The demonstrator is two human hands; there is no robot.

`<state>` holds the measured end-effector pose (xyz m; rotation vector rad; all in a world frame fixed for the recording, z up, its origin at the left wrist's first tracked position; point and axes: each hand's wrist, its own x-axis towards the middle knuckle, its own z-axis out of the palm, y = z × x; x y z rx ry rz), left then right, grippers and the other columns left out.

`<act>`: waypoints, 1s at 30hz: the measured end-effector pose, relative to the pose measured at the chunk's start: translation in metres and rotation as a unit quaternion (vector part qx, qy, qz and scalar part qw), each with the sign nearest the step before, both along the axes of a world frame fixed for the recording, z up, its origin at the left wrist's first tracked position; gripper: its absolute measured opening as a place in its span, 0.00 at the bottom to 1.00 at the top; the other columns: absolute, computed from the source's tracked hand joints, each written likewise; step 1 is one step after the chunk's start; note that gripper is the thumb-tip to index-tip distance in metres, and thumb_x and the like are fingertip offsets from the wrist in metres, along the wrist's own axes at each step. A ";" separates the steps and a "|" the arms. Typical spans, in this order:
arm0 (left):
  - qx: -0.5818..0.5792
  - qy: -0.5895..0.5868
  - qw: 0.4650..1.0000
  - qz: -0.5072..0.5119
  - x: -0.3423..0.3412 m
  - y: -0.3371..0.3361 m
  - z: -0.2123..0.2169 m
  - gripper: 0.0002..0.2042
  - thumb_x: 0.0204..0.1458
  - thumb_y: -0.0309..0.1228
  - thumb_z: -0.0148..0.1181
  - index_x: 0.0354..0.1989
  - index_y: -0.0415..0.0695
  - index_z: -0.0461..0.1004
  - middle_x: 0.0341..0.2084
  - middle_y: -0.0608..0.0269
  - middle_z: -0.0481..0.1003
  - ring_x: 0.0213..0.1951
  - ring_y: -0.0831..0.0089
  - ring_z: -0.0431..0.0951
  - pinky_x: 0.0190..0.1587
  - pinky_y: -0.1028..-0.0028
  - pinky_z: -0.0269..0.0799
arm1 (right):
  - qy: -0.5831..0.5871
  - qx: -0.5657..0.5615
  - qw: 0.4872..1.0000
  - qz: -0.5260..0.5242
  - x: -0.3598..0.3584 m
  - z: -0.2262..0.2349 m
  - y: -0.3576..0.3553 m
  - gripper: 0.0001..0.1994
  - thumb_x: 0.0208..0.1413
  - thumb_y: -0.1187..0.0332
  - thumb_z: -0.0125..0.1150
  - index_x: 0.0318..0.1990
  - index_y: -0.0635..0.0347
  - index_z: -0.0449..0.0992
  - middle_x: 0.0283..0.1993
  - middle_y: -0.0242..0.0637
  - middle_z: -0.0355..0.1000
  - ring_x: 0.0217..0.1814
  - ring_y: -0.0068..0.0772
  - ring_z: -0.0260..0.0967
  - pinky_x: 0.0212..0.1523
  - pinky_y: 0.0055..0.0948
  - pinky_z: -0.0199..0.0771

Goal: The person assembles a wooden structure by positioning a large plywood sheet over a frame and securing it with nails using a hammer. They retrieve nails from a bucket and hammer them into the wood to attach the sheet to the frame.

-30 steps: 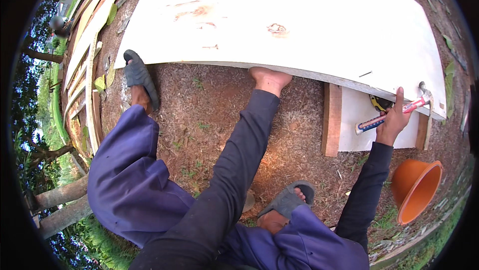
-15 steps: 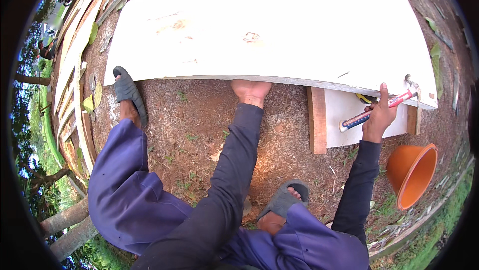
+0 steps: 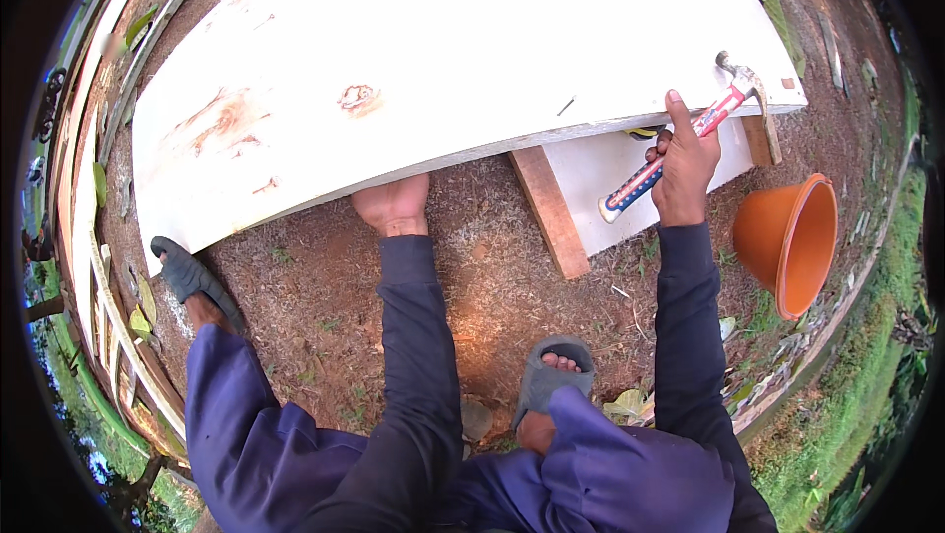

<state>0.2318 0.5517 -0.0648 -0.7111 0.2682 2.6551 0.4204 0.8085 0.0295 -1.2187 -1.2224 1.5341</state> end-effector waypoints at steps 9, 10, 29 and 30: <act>0.028 -0.002 0.999 0.026 0.014 -0.003 0.013 0.31 0.71 0.47 0.33 0.73 0.36 0.55 0.72 0.48 0.58 0.72 0.55 0.59 0.75 0.54 0.51 | -0.035 0.040 0.999 0.004 0.011 0.005 -0.015 0.20 0.61 0.60 0.69 0.48 0.64 0.66 0.23 0.25 0.59 0.15 0.16 0.58 0.15 0.23 0.67; 0.008 -0.010 1.000 0.027 0.013 -0.002 0.016 0.31 0.71 0.47 0.34 0.73 0.36 0.55 0.72 0.48 0.58 0.72 0.55 0.58 0.75 0.54 0.50 | -0.050 0.037 0.998 0.003 0.013 0.005 -0.015 0.20 0.62 0.60 0.68 0.48 0.64 0.67 0.23 0.25 0.59 0.15 0.16 0.59 0.15 0.23 0.68; -0.190 0.044 0.975 0.106 -0.016 -0.050 0.020 0.54 0.48 0.75 0.55 0.75 0.45 0.53 0.74 0.54 0.55 0.74 0.53 0.54 0.74 0.43 0.49 | -0.137 0.189 0.968 -0.093 0.071 -0.018 -0.009 0.16 0.68 0.61 0.59 0.51 0.69 0.76 0.36 0.41 0.77 0.28 0.26 0.70 0.32 0.29 0.71; -0.210 0.048 0.971 0.101 -0.019 -0.050 0.022 0.53 0.48 0.73 0.56 0.75 0.46 0.54 0.74 0.54 0.55 0.74 0.53 0.54 0.74 0.42 0.49 | -0.156 0.226 0.955 -0.111 0.072 -0.018 0.001 0.16 0.68 0.62 0.60 0.52 0.69 0.76 0.36 0.41 0.77 0.31 0.28 0.71 0.35 0.30 0.72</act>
